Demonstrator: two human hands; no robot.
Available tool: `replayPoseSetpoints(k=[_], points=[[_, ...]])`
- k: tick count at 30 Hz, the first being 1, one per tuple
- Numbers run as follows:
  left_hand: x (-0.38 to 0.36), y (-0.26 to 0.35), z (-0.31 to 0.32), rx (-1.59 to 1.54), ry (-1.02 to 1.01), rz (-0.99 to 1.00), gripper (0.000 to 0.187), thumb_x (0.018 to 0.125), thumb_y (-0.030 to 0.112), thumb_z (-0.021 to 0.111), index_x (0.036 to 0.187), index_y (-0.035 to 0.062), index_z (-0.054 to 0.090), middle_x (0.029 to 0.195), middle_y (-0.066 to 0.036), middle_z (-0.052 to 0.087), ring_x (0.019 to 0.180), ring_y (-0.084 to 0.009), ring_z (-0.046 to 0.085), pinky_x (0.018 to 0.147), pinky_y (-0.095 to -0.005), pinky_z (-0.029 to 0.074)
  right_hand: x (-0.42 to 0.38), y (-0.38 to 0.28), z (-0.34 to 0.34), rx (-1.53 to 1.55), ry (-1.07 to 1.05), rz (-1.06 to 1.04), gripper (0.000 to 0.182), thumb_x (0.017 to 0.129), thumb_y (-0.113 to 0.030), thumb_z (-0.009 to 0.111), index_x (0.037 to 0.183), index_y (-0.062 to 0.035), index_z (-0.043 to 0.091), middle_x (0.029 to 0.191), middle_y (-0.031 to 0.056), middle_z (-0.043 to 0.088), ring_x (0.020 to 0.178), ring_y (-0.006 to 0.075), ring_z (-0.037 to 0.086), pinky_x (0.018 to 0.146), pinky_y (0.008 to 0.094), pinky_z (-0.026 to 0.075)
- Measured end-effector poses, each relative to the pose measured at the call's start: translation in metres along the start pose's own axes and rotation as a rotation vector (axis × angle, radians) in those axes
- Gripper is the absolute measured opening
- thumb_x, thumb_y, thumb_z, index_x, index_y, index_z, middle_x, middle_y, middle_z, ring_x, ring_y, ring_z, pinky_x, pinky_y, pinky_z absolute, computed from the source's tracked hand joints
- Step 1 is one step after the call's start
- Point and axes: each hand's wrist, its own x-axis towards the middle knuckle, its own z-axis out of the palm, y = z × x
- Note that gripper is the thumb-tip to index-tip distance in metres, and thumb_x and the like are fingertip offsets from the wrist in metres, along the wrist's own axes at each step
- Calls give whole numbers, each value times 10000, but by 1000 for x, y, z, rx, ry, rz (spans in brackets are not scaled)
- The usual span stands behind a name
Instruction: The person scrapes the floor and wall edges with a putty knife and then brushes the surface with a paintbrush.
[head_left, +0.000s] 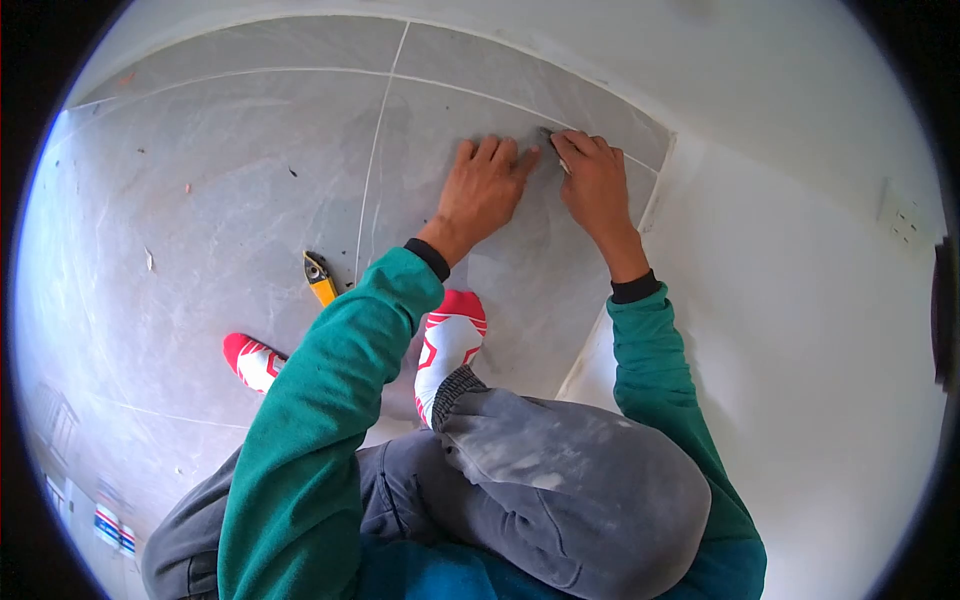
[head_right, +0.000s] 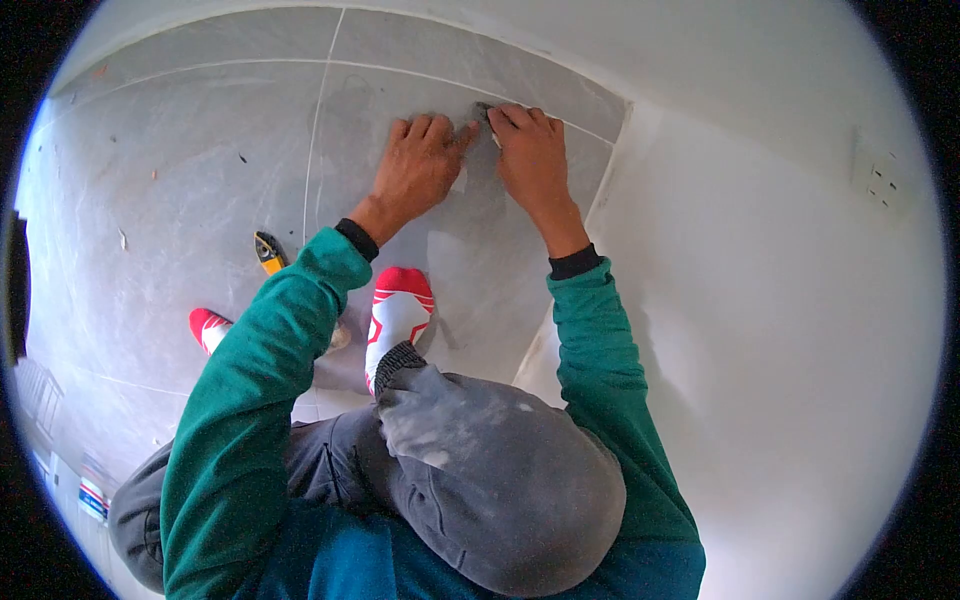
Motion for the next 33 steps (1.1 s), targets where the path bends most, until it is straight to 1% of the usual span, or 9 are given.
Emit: replayPoseSetpoints(k=[13,16,18,22,24,25,28,29,33], points=[[-16,0,-9,-51,-97,-7,463,776,163,598,1233,120,536,962,-71,505,929,-226,473,782,-359,352,-18,-9,-1,31,-18,-58,352,715,-34,590,1065,-61,620,1066,49,590,973,251,541,824,376,410],[-34,-3,-18,-55,-124,1,456,784,158,595,1233,112,531,979,-77,506,943,-229,471,803,-363,355,-10,12,-19,316,-38,43,246,735,-81,632,973,-19,649,913,74,637,866,269,589,781,388,450],[-46,-4,-21,-43,-143,-10,455,786,156,597,1233,110,529,987,-77,506,950,-229,468,813,-364,356,6,21,-50,401,-208,618,224,746,-171,679,876,12,659,764,132,649,749,312,609,723,408,474],[-47,-3,-26,-68,-128,1,472,781,156,612,1243,119,521,988,-67,500,956,-222,459,817,-359,357,12,57,-33,633,-127,498,311,735,-261,697,838,30,654,710,177,643,678,331,610,682,413,480],[-51,-2,-27,-67,-146,-15,478,780,155,617,1246,122,519,991,-65,500,960,-220,457,822,-357,357,18,46,-19,268,-259,238,278,735,-231,700,819,24,629,627,117,600,552,164,522,571,303,449],[-50,-3,-26,-72,-150,-16,476,782,153,616,1247,123,519,992,-65,500,964,-220,457,828,-357,357,12,41,-10,426,-167,144,353,745,-310,663,852,26,654,749,212,638,672,324,619,680,393,487],[-50,-3,-28,-71,-121,-12,450,769,137,602,1215,111,547,977,-58,507,961,-215,466,830,-352,355,22,38,-26,441,-89,240,346,746,-318,656,863,7,659,748,214,634,686,343,613,687,395,486],[-50,-3,-30,-66,-86,-2,429,754,124,588,1182,98,575,962,-52,513,953,-211,474,825,-347,354,24,26,-38,371,-360,382,333,745,-308,650,838,11,655,746,213,633,685,356,606,675,397,485],[-48,-3,-29,-104,-114,-32,477,775,131,616,1242,122,522,1000,-65,506,986,-223,458,844,-358,359,17,42,-24,365,-124,183,338,754,-318,652,794,18,646,717,215,621,645,359,596,639,397,482]])
